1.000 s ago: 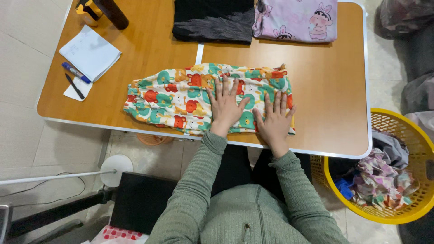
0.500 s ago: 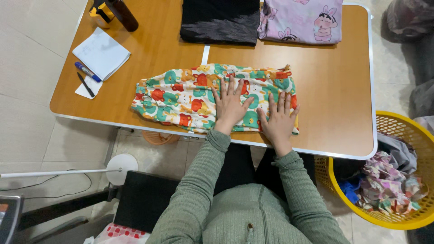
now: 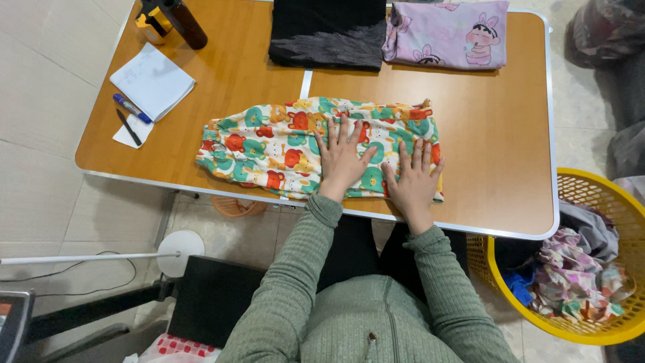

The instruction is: The person folds two pairs of children's patterned pants on a wooden table. They smooth and align each garment, fold the legs together, then fold the pants in half and place them on a stack. The person handles the pants by hand without tools.

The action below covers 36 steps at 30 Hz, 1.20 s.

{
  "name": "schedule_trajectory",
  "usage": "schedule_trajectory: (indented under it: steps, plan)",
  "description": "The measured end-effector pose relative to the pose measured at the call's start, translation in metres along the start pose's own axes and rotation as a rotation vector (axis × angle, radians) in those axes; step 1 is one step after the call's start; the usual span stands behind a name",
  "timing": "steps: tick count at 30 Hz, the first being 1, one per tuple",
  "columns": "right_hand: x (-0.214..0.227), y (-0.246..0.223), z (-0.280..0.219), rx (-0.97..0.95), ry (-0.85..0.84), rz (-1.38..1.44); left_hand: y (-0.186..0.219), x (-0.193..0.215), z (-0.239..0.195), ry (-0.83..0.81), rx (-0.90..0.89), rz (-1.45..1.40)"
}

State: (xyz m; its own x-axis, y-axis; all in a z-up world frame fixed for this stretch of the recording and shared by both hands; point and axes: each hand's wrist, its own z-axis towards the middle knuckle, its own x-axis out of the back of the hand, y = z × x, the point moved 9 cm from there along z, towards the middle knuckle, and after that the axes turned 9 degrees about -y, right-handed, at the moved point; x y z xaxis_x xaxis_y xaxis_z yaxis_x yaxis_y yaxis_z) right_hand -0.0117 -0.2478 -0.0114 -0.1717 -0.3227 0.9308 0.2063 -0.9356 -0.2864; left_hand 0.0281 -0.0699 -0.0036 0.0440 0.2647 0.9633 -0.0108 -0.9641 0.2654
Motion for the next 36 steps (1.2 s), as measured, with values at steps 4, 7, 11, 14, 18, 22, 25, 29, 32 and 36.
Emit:
schedule_trajectory:
  steps: [4, 7, 11, 14, 18, 22, 25, 29, 32, 36]
  plan:
    - [0.0003, -0.0001, -0.0001, 0.002, 0.001, -0.011, 0.0, 0.0006, -0.0007, 0.005, -0.002, -0.004]
    - [0.0013, -0.0007, 0.0002, 0.002, 0.004, -0.011, -0.0007, -0.0002, 0.0, -0.012, 0.005, -0.012]
    - [0.0024, -0.0015, -0.0001, 0.0, -0.001, -0.003, -0.0004, 0.0031, -0.0008, 0.011, 0.005, 0.002]
    - [0.0027, -0.0013, 0.0003, -0.003, -0.002, 0.002, 0.0001, 0.0036, -0.0006, 0.013, 0.004, 0.002]
    - [0.0023, -0.0018, 0.0004, 0.001, 0.003, -0.016, 0.0002, 0.0037, -0.001, 0.01, 0.006, -0.004]
    - [0.0006, -0.0007, 0.0009, -0.014, 0.002, -0.025, 0.0012, 0.0052, -0.0021, 0.032, -0.005, 0.013]
    - [-0.0004, 0.0001, 0.0012, -0.017, 0.008, -0.023, 0.0005, 0.0034, -0.0015, 0.023, -0.003, 0.007]
    - [-0.0003, -0.0001, 0.0011, -0.013, 0.032, -0.04, -0.0002, 0.0014, 0.0001, 0.014, -0.001, 0.012]
    - [0.0001, 0.0004, 0.0004, -0.015, 0.045, -0.042, -0.0005, -0.0003, 0.0004, -0.003, 0.005, 0.022]
    - [0.0, -0.0004, 0.0004, -0.008, 0.046, -0.044, -0.0006, -0.0003, 0.0006, -0.015, 0.007, 0.025]
